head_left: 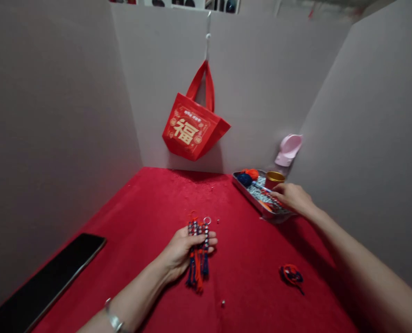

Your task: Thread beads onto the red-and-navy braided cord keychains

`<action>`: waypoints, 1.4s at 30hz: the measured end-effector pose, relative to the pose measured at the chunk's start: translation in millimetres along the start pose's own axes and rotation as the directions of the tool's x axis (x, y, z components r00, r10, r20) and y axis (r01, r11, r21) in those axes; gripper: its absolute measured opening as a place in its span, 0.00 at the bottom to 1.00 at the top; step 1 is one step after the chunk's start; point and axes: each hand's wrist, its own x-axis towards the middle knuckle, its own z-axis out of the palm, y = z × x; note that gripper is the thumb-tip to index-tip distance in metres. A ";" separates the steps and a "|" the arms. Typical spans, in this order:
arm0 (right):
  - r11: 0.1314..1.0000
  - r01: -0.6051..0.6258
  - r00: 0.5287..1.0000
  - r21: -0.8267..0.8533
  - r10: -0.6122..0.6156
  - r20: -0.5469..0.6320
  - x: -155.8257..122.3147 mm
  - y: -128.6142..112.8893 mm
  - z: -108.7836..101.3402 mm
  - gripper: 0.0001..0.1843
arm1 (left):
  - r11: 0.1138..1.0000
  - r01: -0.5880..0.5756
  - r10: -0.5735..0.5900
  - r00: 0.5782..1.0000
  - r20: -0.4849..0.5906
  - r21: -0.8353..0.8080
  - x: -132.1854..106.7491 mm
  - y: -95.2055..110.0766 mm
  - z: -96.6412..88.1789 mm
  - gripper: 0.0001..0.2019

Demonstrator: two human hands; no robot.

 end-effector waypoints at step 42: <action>0.279 -0.033 0.888 0.960 -0.432 0.157 -145.7 -127.6 66.8 0.19 | 0.257 -0.277 0.609 0.791 0.068 0.926 -16.5 4.0 -3.4 0.18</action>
